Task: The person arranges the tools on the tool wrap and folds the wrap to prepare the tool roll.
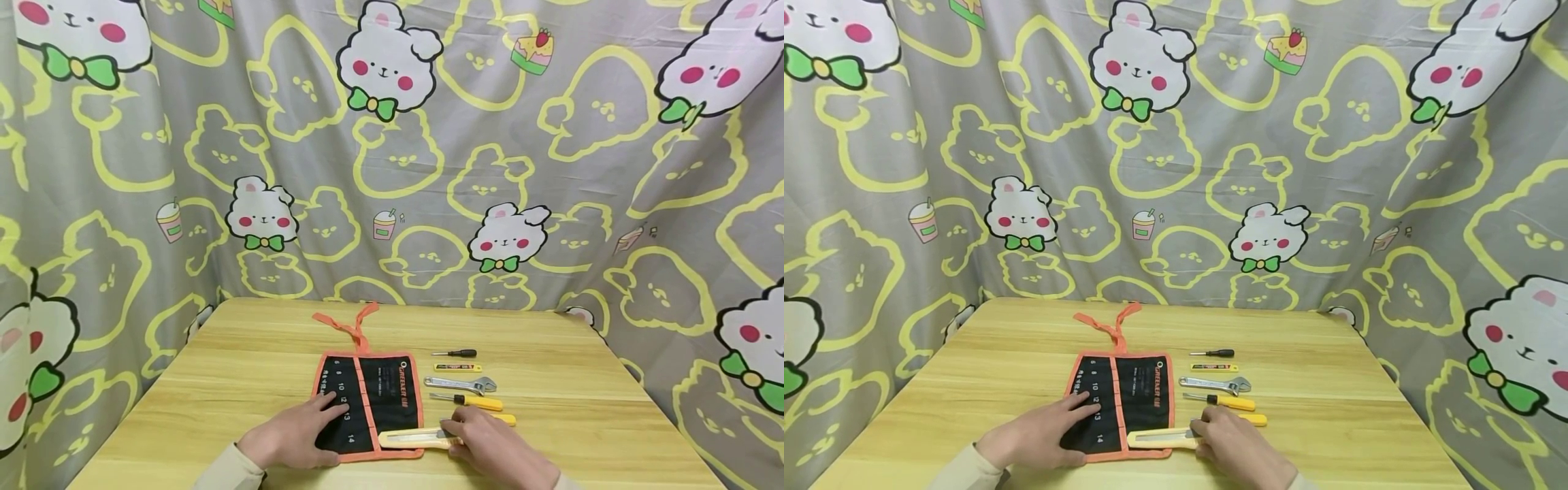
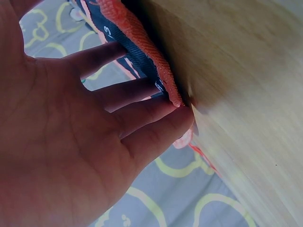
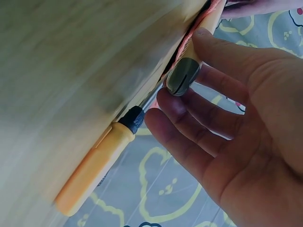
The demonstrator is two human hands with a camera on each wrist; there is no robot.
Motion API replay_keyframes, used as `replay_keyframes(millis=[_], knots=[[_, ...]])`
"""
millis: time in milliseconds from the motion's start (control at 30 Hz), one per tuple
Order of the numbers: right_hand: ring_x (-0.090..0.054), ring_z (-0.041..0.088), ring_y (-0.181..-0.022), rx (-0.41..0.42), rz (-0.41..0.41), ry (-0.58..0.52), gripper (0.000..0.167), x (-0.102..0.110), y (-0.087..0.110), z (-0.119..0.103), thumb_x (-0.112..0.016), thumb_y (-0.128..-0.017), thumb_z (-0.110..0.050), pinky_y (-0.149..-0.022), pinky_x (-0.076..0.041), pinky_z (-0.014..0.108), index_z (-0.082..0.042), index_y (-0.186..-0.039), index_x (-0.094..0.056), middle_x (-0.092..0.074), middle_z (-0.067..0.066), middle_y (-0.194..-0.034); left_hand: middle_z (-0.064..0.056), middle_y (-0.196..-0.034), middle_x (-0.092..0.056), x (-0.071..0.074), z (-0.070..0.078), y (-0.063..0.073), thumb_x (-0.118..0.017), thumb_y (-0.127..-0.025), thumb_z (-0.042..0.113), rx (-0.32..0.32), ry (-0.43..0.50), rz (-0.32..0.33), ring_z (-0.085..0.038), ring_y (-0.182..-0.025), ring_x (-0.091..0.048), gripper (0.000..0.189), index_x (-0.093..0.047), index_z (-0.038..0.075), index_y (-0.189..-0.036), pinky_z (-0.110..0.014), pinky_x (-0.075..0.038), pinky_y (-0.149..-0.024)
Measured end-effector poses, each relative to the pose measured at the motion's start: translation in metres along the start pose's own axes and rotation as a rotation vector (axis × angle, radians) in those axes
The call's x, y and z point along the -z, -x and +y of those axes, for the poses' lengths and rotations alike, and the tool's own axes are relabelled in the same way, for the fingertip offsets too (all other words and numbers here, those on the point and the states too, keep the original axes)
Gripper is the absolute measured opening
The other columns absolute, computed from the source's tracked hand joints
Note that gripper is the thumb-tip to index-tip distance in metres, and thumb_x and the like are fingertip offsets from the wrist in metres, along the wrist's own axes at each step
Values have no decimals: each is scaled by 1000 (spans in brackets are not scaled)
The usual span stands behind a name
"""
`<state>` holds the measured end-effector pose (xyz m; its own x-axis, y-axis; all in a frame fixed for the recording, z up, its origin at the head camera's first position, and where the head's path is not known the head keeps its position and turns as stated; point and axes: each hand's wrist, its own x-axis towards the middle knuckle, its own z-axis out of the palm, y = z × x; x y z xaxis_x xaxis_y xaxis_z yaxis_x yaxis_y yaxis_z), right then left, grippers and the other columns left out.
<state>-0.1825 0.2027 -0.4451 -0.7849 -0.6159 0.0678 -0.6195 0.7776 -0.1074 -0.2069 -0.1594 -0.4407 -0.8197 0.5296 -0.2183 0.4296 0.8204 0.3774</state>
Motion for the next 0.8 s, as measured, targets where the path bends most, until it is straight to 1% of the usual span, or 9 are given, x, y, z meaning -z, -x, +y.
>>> replay_keyframes(millis=[233,500,600,800], knots=[[-49,1,-77,19,-3,-15,20,0,-4,-3,-75,-94,-31,-65,-49,24,-21,-111,-74,-63,-7,-96,-19,-158,-41,-1,0,0,-78,-85,53,-5,0,6,-44,-143,-43,79,-52,18,-151,-61,-44,-107],[-49,1,-76,34,0,-9,16,-2,-5,-6,-77,-92,-30,-65,-49,23,-22,-106,-73,-61,-8,-93,-19,-159,-41,-1,-1,0,-78,-85,53,-6,-2,7,-44,-143,-43,79,-51,19,-151,-61,-44,-107],[-49,1,-77,36,5,-4,16,-2,-6,-6,-77,-92,-30,-66,-49,24,-21,-105,-73,-61,-8,-93,-19,-159,-41,-1,-1,0,-78,-85,53,-6,-3,7,-44,-143,-43,79,-51,19,-151,-61,-44,-107],[-50,2,-78,32,-10,2,17,-2,-9,-8,-77,-92,-30,-67,-50,24,-21,-107,-73,-62,-8,-94,-19,-159,-41,-1,-1,0,-78,-85,53,-4,-11,6,-43,-143,-43,79,-51,19,-151,-61,-44,-107]])
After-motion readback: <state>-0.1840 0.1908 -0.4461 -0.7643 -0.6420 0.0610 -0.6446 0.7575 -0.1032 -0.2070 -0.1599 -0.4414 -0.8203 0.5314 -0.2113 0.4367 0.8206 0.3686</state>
